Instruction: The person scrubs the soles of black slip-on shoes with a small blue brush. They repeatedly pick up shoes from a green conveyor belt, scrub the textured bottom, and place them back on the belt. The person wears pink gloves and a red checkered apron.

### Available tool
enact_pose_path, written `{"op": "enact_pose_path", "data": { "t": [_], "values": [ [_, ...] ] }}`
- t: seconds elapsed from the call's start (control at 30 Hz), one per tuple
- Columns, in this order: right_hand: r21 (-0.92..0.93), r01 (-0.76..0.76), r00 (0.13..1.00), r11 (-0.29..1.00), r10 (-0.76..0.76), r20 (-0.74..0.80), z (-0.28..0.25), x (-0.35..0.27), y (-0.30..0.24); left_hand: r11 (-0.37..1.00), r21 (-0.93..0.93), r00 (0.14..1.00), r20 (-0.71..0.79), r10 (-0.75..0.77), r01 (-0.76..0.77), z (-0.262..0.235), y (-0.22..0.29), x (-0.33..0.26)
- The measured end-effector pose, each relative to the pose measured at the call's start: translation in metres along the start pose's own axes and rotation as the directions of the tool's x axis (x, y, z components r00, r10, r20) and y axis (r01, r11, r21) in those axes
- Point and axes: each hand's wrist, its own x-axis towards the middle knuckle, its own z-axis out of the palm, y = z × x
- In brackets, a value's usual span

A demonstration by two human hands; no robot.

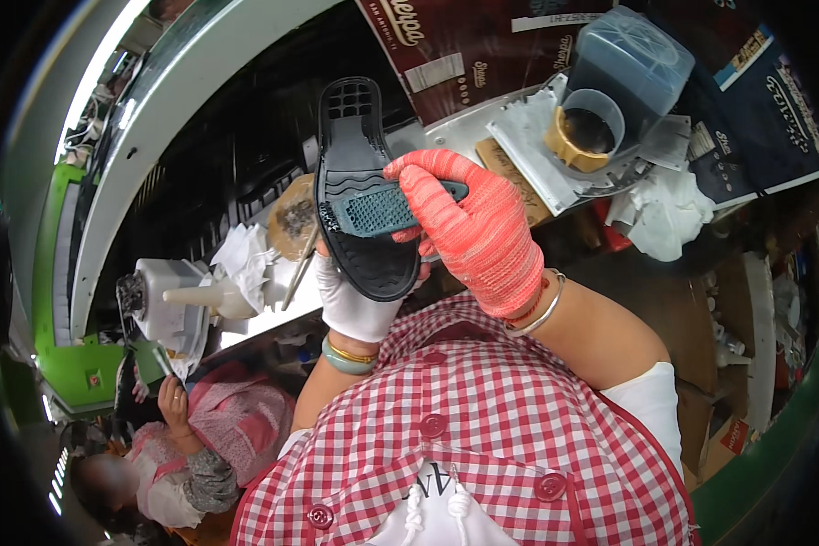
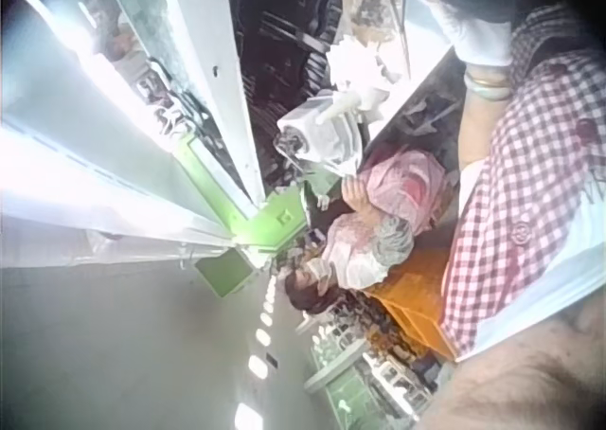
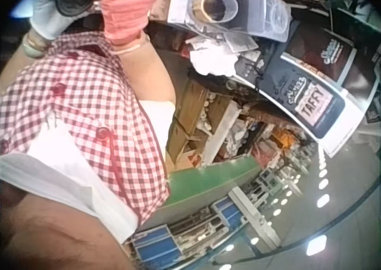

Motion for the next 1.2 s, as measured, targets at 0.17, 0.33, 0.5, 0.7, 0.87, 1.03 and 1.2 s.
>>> {"op": "enact_pose_path", "data": {
  "t": [0.17,0.33,0.5,0.7,0.87,1.03,1.2],
  "values": [
    [-0.068,0.031,0.999,0.997,-0.030,0.013,0.007,0.000,0.005,0.998,0.067,0.999,0.048,0.011,-0.014,0.005,-0.001,-0.003],
    [-0.107,0.024,0.998,0.994,-0.029,-0.051,0.012,0.000,0.001,0.999,0.031,0.988,0.157,0.008,-0.013,0.001,-0.001,-0.005],
    [-0.097,0.136,0.987,0.986,-0.143,-0.069,0.010,0.010,-0.003,0.987,0.160,0.989,0.136,-0.057,0.035,0.006,0.003,-0.011],
    [-0.057,0.215,0.973,0.975,-0.219,-0.068,0.012,0.021,-0.022,0.960,0.270,0.988,0.108,-0.108,0.075,0.000,0.007,-0.018],
    [-0.050,0.263,0.962,0.964,-0.265,-0.059,0.011,0.031,-0.033,0.980,0.161,0.980,0.141,-0.143,0.120,-0.005,0.007,-0.020],
    [-0.079,0.298,0.951,0.951,-0.303,-0.060,0.008,0.048,-0.040,0.964,0.231,0.964,0.194,-0.180,0.134,-0.015,0.007,-0.017],
    [-0.193,0.176,0.984,0.965,-0.177,0.010,0.011,0.033,-0.037,0.971,0.205,0.977,0.144,-0.157,0.126,-0.016,0.008,-0.020]
  ]
}}
